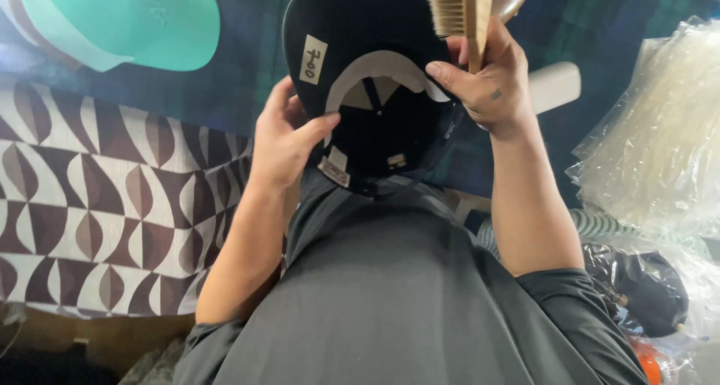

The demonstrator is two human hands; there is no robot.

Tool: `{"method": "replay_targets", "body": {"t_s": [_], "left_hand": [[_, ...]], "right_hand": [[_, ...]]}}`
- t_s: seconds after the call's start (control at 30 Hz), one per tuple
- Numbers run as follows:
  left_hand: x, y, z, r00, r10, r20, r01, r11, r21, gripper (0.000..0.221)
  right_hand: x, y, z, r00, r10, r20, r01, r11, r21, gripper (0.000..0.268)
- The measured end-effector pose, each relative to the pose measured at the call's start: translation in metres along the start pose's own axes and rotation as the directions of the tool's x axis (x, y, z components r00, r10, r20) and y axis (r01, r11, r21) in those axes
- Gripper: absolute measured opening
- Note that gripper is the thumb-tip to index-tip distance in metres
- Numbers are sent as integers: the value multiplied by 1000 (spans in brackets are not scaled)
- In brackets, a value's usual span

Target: Cleaning and steaming a baseball cap using a handheld steamer and a brush to remove wrinkles and lint.

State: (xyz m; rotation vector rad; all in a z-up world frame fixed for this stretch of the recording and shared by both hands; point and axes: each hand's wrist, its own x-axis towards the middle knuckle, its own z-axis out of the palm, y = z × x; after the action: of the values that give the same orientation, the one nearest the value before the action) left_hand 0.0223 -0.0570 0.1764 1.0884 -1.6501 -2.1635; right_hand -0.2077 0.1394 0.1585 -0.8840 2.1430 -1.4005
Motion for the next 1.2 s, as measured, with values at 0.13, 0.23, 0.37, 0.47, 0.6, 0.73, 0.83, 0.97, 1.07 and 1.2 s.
{"method": "replay_targets", "body": {"t_s": [0.13, 0.23, 0.37, 0.47, 0.6, 0.73, 0.83, 0.97, 1.07, 1.2], "left_hand": [[-1, 26, 20, 978, -106, -181, 171, 903, 395, 35], [1, 21, 28, 945, -171, -280, 282, 858, 429, 45], [13, -3, 24, 966, 45, -255, 108, 825, 554, 27], [21, -9, 18, 962, 170, -212, 11, 755, 656, 23], [35, -20, 6, 809, 581, -91, -232, 457, 859, 19], [42, -14, 3, 735, 667, -119, -169, 351, 921, 23], [40, -8, 10, 722, 687, -73, -214, 323, 922, 23], [33, -6, 17, 674, 736, -56, -303, 345, 888, 16], [38, -24, 27, 592, 800, -98, -334, 354, 873, 10], [36, -40, 36, 481, 852, -207, -423, 433, 796, 23]], "right_hand": [[-3, 4, 8, 1000, -6, -20, 7, 1000, 20, 42], [-4, -5, 11, 1000, 6, -1, -6, 998, 59, 42], [-5, -9, 9, 1000, 28, -12, -27, 999, 45, 42], [-4, -7, 13, 997, -2, -73, 4, 1000, 24, 40], [-19, -22, -3, 976, 4, -219, -56, 971, -233, 35], [-56, -51, -24, 994, 42, 98, -5, 937, -349, 36], [-73, -41, -20, 922, 73, 380, 250, 637, -729, 33], [-88, -31, -7, 935, -76, 347, 348, 393, -851, 32], [-94, -53, 16, 932, -61, 356, 308, 652, -693, 24], [-96, -50, 22, 892, 434, 124, -382, 872, -306, 39]]}}
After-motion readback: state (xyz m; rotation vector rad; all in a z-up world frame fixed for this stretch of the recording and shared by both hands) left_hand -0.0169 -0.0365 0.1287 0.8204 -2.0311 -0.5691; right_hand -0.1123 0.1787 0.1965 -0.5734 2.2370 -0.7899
